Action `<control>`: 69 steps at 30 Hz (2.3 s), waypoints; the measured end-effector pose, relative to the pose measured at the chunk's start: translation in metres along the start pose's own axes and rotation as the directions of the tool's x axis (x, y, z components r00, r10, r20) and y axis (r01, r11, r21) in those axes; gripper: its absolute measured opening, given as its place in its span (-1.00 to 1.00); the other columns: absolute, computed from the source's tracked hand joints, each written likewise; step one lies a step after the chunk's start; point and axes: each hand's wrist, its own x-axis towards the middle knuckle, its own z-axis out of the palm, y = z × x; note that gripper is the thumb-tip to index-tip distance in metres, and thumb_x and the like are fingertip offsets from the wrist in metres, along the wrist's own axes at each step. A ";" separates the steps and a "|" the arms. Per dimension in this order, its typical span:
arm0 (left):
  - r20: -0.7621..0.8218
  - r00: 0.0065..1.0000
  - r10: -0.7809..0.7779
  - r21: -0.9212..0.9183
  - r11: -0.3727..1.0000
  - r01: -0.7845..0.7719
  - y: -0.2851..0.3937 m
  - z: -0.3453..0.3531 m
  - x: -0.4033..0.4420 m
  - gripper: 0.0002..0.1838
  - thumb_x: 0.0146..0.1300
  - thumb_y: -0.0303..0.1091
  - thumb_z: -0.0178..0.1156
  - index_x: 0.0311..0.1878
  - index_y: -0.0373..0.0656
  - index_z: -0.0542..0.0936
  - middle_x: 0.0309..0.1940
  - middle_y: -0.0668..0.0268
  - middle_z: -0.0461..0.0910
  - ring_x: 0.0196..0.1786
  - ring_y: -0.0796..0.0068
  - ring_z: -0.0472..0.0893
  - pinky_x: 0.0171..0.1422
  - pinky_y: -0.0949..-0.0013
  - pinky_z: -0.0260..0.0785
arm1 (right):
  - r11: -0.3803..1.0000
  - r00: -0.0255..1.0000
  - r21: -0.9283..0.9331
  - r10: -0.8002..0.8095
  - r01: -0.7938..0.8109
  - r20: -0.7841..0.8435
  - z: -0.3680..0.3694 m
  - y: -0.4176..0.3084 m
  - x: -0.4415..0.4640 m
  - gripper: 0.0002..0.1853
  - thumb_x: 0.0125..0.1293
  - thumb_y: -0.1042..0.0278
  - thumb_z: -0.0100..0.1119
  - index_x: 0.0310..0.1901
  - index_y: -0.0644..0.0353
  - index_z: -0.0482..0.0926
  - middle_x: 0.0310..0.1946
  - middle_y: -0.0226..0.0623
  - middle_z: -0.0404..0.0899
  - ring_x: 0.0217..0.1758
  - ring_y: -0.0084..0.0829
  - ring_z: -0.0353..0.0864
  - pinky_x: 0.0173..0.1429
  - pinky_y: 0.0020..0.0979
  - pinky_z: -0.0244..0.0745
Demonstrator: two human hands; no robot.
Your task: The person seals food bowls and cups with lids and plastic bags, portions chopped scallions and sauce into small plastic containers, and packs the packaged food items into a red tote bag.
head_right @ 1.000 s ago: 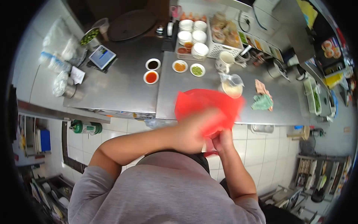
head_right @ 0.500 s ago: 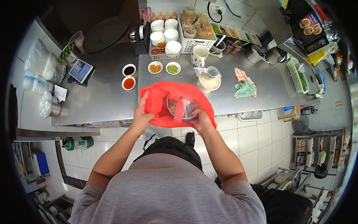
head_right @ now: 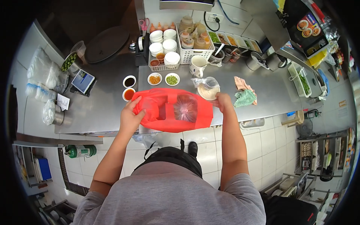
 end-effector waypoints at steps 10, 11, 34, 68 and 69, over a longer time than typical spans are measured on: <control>0.093 0.994 -0.062 0.275 0.961 0.034 -0.006 -0.017 0.007 -0.28 -0.05 -0.49 0.24 0.30 -0.31 0.38 0.27 -0.04 0.37 0.27 0.00 0.43 0.36 0.21 0.29 | 0.970 0.942 -0.097 -0.187 0.222 0.278 0.054 -0.138 -0.135 -0.70 0.13 0.58 -0.02 -0.10 0.54 0.48 -0.30 0.06 0.63 -0.40 -0.17 0.71 -0.39 -0.26 0.71; 0.101 0.993 -0.065 0.240 0.970 0.039 -0.006 -0.016 0.009 -0.28 -0.06 -0.51 0.23 0.30 -0.31 0.38 0.28 -0.03 0.36 0.29 0.00 0.41 0.38 0.23 0.27 | 0.964 0.913 -0.152 -0.149 0.220 0.379 0.066 -0.142 -0.147 -0.68 0.14 0.57 -0.02 -0.07 0.56 0.47 -0.29 0.06 0.63 -0.37 -0.15 0.71 -0.36 -0.24 0.72; 0.117 0.975 0.189 0.269 0.939 -0.214 0.069 -0.066 -0.008 -0.32 0.09 -0.42 0.17 0.35 -0.22 0.29 0.25 -0.04 0.39 0.19 -0.06 0.48 0.22 0.09 0.39 | 0.022 0.344 -0.396 -0.541 0.918 0.767 0.169 -0.171 -0.258 -0.52 0.18 0.28 0.32 0.15 0.17 0.52 0.06 -0.03 0.57 0.08 -0.12 0.61 0.19 -0.25 0.48; -0.193 0.907 -0.375 -0.091 0.927 0.364 0.011 -0.041 -0.105 -0.56 -0.02 -0.41 0.30 0.03 -0.09 0.59 -0.19 0.19 0.62 -0.21 0.27 0.64 -0.08 0.33 0.49 | 0.430 0.538 0.882 -0.798 0.192 0.272 0.468 -0.559 -0.394 -0.55 0.20 0.31 0.36 0.04 0.36 0.47 -0.06 -0.13 0.56 -0.10 -0.19 0.60 -0.07 -0.15 0.57; -0.224 0.939 -0.261 -0.058 0.965 0.254 0.015 -0.042 -0.101 -0.58 -0.03 -0.44 0.28 0.00 -0.12 0.60 -0.15 0.17 0.60 -0.15 0.25 0.62 -0.04 0.33 0.47 | 0.384 0.422 0.883 -0.872 0.272 0.249 0.468 -0.561 -0.385 -0.63 0.23 0.35 0.31 0.00 0.35 0.48 -0.14 -0.16 0.58 -0.18 -0.26 0.61 -0.14 -0.21 0.58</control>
